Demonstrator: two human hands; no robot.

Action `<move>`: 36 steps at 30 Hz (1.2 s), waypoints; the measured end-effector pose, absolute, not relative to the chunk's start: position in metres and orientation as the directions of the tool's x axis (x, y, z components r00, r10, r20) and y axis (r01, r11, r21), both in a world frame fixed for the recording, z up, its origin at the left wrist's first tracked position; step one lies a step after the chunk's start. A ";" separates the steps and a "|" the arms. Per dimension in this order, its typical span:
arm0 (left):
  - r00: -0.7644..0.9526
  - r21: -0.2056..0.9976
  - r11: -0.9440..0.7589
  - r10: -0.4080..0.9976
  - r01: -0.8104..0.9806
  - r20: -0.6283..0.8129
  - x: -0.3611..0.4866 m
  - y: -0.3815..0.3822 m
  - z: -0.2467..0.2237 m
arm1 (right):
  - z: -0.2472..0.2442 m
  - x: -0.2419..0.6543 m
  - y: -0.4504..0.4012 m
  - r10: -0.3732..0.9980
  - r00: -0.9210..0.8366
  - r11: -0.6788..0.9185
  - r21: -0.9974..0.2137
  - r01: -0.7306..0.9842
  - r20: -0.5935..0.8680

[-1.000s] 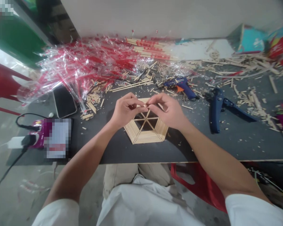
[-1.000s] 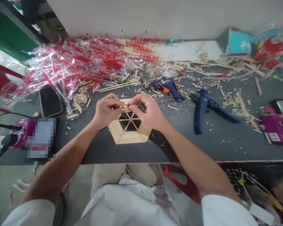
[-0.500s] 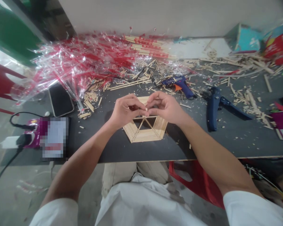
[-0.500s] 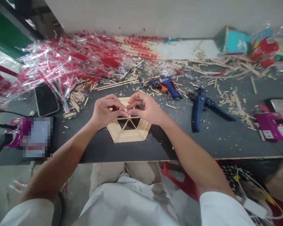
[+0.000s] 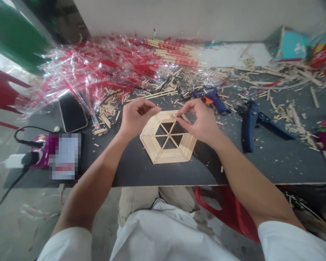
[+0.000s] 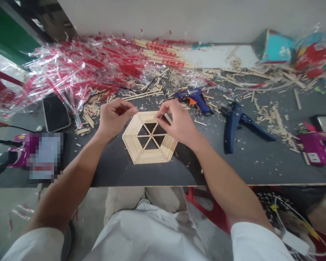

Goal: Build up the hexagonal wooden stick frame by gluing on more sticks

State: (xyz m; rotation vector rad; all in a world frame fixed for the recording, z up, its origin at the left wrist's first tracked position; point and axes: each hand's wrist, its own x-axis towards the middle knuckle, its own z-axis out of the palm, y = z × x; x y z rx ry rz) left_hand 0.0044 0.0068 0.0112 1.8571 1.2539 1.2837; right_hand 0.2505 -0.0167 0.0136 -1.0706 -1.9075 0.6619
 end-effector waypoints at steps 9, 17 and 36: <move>0.100 0.810 -0.376 0.923 0.450 0.372 0.007 0.011 -0.001 | 0.009 0.237 -0.023 0.764 -0.402 0.636 -0.485 0.601 0.504; 0.111 0.807 -0.368 0.927 0.462 0.359 0.009 0.010 -0.004 | 0.003 0.241 -0.022 0.821 -0.325 0.560 -0.555 0.615 0.469; 0.147 0.784 -0.383 0.922 0.488 0.358 0.010 0.009 -0.007 | 0.006 0.240 -0.018 0.751 -0.445 0.658 -0.500 0.562 0.488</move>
